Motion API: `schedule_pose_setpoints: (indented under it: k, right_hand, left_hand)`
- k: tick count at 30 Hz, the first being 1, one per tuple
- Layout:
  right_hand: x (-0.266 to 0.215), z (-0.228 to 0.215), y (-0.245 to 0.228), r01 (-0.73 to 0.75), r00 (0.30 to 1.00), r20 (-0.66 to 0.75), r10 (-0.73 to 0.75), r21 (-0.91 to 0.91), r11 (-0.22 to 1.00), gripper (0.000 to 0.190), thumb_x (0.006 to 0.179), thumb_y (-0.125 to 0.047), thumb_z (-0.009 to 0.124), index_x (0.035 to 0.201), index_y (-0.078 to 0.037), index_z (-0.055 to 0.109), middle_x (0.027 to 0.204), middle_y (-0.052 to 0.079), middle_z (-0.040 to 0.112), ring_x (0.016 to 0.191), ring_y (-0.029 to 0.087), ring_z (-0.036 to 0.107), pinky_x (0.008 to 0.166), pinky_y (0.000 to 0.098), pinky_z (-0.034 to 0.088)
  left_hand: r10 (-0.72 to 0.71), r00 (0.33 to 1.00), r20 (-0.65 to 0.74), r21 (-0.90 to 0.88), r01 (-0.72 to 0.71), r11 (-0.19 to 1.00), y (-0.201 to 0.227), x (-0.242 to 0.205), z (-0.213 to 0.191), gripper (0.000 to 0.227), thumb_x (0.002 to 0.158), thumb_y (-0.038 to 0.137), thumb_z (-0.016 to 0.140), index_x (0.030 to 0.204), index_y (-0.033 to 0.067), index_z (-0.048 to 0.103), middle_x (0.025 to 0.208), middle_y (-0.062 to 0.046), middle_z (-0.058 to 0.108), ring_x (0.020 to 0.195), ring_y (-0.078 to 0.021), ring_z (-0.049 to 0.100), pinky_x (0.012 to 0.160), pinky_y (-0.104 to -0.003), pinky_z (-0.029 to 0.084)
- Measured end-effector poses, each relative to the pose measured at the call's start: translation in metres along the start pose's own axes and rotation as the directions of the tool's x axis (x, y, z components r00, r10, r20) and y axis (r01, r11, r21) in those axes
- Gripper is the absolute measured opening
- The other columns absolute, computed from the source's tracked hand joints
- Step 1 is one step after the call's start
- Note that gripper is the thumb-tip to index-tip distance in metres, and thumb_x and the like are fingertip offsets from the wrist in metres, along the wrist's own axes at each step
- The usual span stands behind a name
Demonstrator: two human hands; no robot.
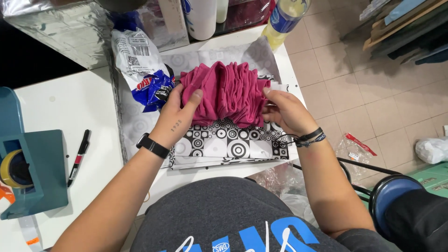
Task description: Bundling pairs of pink socks together using rubber bands and attaching price tags
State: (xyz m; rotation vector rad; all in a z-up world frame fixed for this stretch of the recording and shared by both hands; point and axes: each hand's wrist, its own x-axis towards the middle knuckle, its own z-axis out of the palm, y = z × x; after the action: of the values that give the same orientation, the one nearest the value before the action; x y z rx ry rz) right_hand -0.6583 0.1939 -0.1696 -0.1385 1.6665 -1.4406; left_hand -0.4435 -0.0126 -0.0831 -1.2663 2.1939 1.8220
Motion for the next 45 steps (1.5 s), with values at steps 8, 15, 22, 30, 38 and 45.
schedule_pose_setpoints:
  k: [8,15,22,30,38,45]
  right_hand:
    - [0.008,0.026,-0.012,0.012,0.989,0.143,-0.032,0.142,0.990,0.046,0.101,-0.024,0.048,0.142,-0.004,0.055,0.109,0.011,0.063,0.092,0.026,0.068,0.081,0.0471,0.064]
    - [-0.005,0.046,-0.035,0.204,0.961,0.174,-0.212,0.065,0.977,0.047,0.092,-0.001,0.041,0.134,0.001,0.063,0.095,0.014,0.064,0.078,0.028,0.072,0.067,0.0410,0.066]
    - [0.027,0.045,-0.007,0.322,0.938,-0.049,-0.342,-0.234,0.917,0.029,0.091,-0.007,0.075,0.118,-0.004,0.067,0.087,0.006,0.065,0.079,0.014,0.065,0.066,0.0255,0.056]
    - [0.000,0.075,-0.038,-0.004,0.999,0.052,0.010,-0.110,0.994,0.037,0.099,-0.039,0.068,0.102,-0.001,0.069,0.062,0.007,0.059,0.058,0.013,0.058,0.055,0.0242,0.049]
    - [-0.014,0.123,-0.066,-0.024,0.971,0.239,-0.018,0.171,0.985,0.038,0.088,-0.031,0.081,0.100,0.004,0.067,0.070,0.016,0.066,0.062,0.022,0.065,0.057,0.0345,0.054]
    - [-0.018,0.111,-0.055,0.131,0.864,0.493,-0.102,-0.025,0.991,0.047,0.082,-0.015,0.084,0.124,-0.001,0.068,0.113,0.013,0.073,0.104,0.026,0.069,0.093,0.0445,0.056]
  left_hand:
    - [0.017,1.000,-0.020,0.002,-0.017,1.000,0.003,0.013,-0.002,0.088,0.097,0.063,0.052,0.156,0.0013,0.031,0.154,-0.029,0.042,0.147,-0.0399,0.037,0.121,-0.051,0.030]
    - [0.092,0.995,-0.026,0.118,-0.088,0.989,0.011,0.015,0.003,0.062,0.103,0.046,0.046,0.149,0.0056,0.034,0.145,-0.031,0.052,0.139,-0.0431,0.048,0.114,-0.052,0.041]
    - [0.263,0.962,-0.071,0.263,-0.236,0.935,-0.012,0.038,0.011,0.065,0.103,0.027,0.049,0.154,-0.0021,0.022,0.141,-0.042,0.048,0.136,-0.0493,0.049,0.113,-0.056,0.041]
    - [0.020,0.999,0.039,0.072,-0.023,0.997,0.008,0.030,0.006,0.092,0.100,0.067,0.031,0.160,0.0007,0.014,0.161,-0.030,0.029,0.151,-0.0399,0.029,0.124,-0.049,0.023]
    - [0.035,0.999,0.022,-0.089,-0.033,0.996,0.023,0.014,0.003,0.101,0.094,0.077,0.034,0.160,0.0027,0.019,0.163,-0.026,0.029,0.151,-0.0388,0.028,0.125,-0.048,0.022]
    - [0.126,0.991,-0.053,-0.358,-0.136,0.924,-0.005,0.004,0.002,0.099,0.099,0.069,0.030,0.162,-0.0006,0.001,0.166,-0.032,0.005,0.154,-0.0461,0.010,0.126,-0.055,0.011]
